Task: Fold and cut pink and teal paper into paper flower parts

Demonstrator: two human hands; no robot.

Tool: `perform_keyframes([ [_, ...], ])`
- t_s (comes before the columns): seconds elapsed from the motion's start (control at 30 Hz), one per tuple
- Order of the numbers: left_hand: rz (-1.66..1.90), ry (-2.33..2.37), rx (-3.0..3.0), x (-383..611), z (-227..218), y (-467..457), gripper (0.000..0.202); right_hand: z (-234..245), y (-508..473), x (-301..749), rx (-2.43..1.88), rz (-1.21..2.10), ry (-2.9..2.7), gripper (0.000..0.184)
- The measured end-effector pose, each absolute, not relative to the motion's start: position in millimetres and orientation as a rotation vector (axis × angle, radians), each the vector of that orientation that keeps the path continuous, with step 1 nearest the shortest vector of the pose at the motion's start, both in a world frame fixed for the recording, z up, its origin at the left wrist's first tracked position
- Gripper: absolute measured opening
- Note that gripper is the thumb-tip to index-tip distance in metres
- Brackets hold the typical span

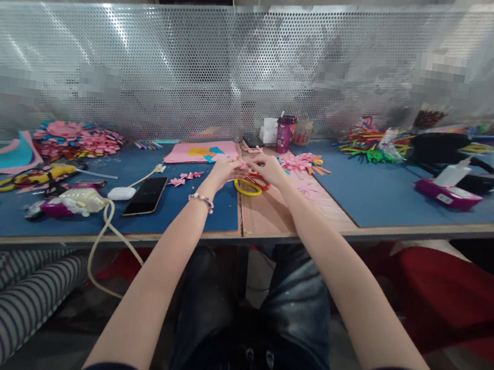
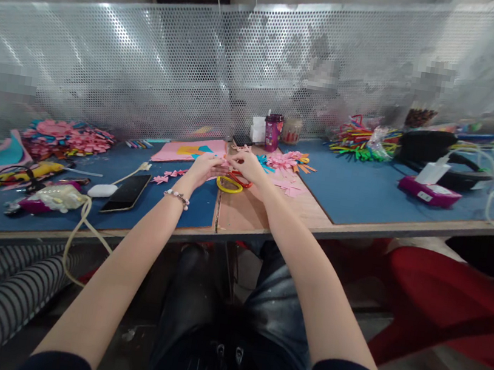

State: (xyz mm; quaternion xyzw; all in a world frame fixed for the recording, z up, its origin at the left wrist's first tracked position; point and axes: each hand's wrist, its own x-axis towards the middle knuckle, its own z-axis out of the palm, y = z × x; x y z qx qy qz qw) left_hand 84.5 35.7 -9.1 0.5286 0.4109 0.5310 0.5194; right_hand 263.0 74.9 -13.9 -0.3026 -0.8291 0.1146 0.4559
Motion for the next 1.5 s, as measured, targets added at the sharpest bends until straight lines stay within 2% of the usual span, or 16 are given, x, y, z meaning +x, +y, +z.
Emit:
perform_keyframes([
  [0.37, 1.215, 0.964, 1.294, 84, -11, 37, 0.011, -13, 67, 258, -0.767, 0.251, -2.05, 0.016],
  [0.57, 1.215, 0.982, 1.232, 86, -9, 35, 0.029, -15, 71, 256, -0.778, 0.144, -2.098, 0.015],
  [0.9, 1.217, 0.927, 1.325, 82, -17, 38, 0.015, -16, 70, 255, -0.748, 0.118, -2.106, 0.018],
  [1.27, 1.229, 0.918, 1.327, 81, -17, 42, 0.022, -15, 66, 254, -0.825, 0.301, -1.964, 0.02],
  [1.5, 1.244, 0.921, 1.301, 85, -11, 34, 0.019, -13, 64, 256, -0.867, 0.332, -1.916, 0.023],
])
